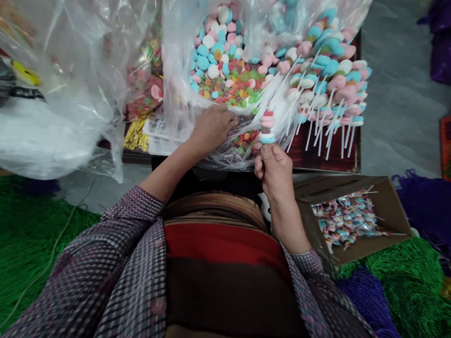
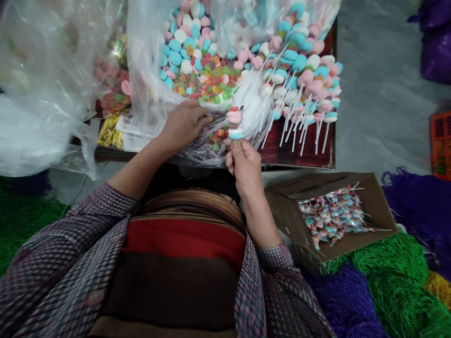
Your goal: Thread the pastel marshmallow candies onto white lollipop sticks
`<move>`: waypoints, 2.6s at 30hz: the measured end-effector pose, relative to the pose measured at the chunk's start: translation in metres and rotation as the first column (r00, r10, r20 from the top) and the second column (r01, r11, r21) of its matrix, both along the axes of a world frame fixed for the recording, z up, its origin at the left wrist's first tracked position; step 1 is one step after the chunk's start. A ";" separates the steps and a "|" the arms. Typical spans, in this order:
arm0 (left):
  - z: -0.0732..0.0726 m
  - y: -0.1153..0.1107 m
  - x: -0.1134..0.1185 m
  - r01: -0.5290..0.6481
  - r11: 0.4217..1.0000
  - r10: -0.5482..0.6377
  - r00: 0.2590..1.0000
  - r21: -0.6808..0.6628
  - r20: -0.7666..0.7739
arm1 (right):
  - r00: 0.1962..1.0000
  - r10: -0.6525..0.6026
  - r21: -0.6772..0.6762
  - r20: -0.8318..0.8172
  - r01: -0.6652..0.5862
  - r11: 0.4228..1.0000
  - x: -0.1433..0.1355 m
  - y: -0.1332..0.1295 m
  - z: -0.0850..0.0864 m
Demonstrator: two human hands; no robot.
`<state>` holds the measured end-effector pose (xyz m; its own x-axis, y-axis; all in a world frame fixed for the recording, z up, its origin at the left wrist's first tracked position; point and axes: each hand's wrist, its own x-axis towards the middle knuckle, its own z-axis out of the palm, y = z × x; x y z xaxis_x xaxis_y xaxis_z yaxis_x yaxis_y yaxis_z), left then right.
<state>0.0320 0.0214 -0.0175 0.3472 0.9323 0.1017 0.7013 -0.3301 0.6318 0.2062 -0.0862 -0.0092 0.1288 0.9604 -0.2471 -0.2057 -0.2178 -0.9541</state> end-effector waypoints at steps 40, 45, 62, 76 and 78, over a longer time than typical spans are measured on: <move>0.039 -0.015 0.006 -0.019 0.915 0.304 0.688 -0.403 0.659 | 0.829 0.223 0.095 0.512 -0.313 0.945 -0.004 -0.013 0.018; 0.031 -0.020 0.010 0.008 0.893 0.333 0.660 -0.450 0.674 | 0.813 0.230 0.129 0.534 -0.348 0.929 -0.010 -0.016 0.020; 0.032 -0.044 0.032 -0.069 0.785 0.600 0.336 -0.616 0.726 | 0.884 0.169 0.105 0.437 -0.236 0.966 -0.029 -0.016 0.011; 0.040 -0.051 0.030 0.006 0.862 0.439 0.487 -0.506 0.755 | 0.872 0.069 0.190 0.485 -0.182 0.965 -0.038 -0.021 0.011; 0.040 -0.052 0.030 -0.007 0.870 0.429 0.504 -0.493 0.749 | 0.871 0.064 0.194 0.488 -0.179 0.964 -0.039 -0.020 0.012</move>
<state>0.0617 -0.0307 0.0222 0.0803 0.9847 -0.1548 -0.1898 0.1676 0.9674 0.1670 -0.1064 0.0023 0.0533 0.9978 0.0389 0.2973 0.0214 -0.9546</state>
